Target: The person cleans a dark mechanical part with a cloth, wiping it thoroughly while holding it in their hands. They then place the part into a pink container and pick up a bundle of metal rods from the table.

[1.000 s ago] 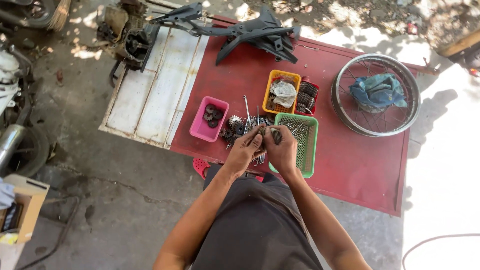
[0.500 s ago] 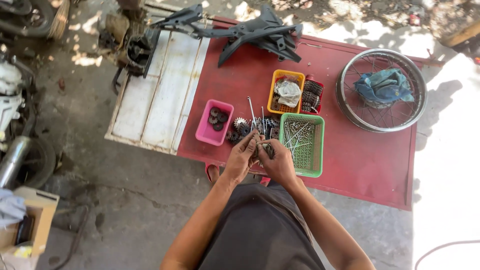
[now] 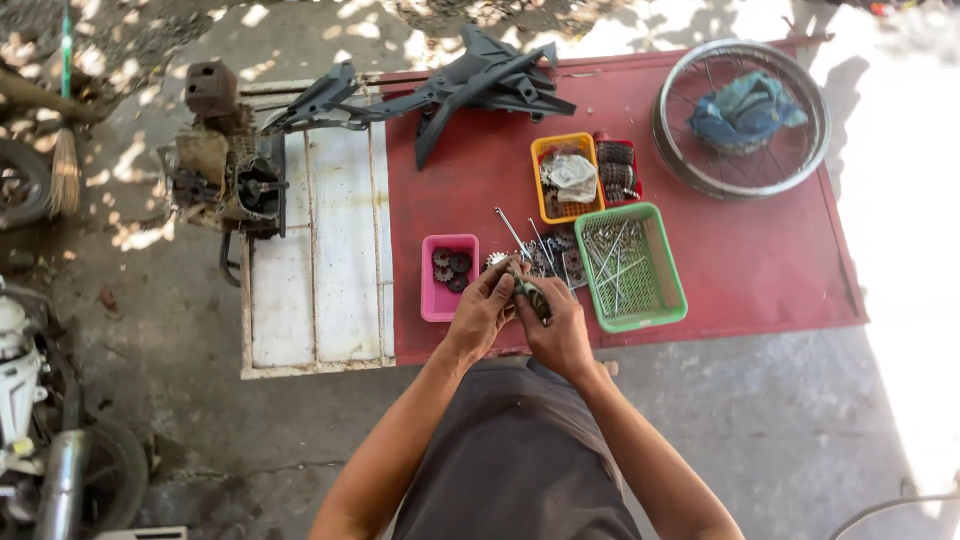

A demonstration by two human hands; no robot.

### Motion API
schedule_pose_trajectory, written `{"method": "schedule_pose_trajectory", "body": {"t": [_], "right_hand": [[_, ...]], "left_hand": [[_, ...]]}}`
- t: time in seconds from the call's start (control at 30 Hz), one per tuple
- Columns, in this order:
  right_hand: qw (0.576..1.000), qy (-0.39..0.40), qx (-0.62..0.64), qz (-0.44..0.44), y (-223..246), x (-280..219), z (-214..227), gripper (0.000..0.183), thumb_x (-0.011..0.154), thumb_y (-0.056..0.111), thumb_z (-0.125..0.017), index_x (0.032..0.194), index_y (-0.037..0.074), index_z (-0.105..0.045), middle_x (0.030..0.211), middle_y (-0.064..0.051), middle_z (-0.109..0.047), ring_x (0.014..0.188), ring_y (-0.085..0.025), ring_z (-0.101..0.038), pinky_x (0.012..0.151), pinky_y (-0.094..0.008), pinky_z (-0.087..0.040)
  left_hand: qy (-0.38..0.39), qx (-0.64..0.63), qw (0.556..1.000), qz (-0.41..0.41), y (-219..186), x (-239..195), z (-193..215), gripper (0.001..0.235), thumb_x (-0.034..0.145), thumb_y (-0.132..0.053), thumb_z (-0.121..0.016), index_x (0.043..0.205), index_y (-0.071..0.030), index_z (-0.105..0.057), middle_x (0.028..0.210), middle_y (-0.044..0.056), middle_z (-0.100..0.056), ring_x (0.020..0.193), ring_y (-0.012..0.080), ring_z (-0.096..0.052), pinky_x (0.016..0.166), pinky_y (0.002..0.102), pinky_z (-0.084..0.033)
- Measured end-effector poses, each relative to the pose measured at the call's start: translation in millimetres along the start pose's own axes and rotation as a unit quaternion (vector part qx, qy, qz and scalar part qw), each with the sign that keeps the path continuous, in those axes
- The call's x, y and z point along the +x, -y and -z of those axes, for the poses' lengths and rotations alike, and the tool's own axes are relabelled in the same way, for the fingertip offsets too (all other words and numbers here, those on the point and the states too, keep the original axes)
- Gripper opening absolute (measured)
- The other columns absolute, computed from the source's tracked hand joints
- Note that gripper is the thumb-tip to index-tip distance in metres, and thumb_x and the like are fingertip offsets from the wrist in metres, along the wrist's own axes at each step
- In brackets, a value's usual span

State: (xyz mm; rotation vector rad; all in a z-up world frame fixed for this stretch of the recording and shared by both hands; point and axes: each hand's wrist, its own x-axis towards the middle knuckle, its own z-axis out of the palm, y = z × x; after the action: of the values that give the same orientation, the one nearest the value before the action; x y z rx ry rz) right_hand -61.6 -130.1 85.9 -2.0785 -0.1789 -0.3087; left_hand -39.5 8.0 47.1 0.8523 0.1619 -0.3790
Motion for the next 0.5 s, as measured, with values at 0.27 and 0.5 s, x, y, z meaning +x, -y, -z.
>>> {"method": "schedule_pose_trajectory", "body": {"t": [0.27,0.5], "right_hand": [[0.995,-0.099,-0.03,0.003,22.3,9.6,0.0,0.021,0.093,0.014,-0.074,0.113,0.011,-0.077,0.102,-0.008,-0.072,0.093,-0.034,-0.073,0.077,-0.04,-0.058],[0.996,-0.088,-0.013,-0.026,23.1,-12.0,-6.2,0.023,0.09,0.011,-0.075,0.113,0.009,-0.077,0.099,-0.011,-0.071,0.093,-0.036,-0.073,0.076,-0.042,-0.059]], "left_hand": [[0.071,-0.034,0.993,0.083,21.5,3.8,26.7,0.042,0.106,-0.022,-0.06,0.144,-0.004,-0.056,0.108,0.012,-0.072,0.094,0.0191,-0.073,0.097,0.048,-0.059],[0.069,-0.029,0.995,0.063,-10.1,-4.3,-2.4,0.047,0.103,-0.022,-0.063,0.144,-0.001,-0.055,0.108,0.016,-0.071,0.094,0.0239,-0.074,0.092,0.046,-0.062]]}}
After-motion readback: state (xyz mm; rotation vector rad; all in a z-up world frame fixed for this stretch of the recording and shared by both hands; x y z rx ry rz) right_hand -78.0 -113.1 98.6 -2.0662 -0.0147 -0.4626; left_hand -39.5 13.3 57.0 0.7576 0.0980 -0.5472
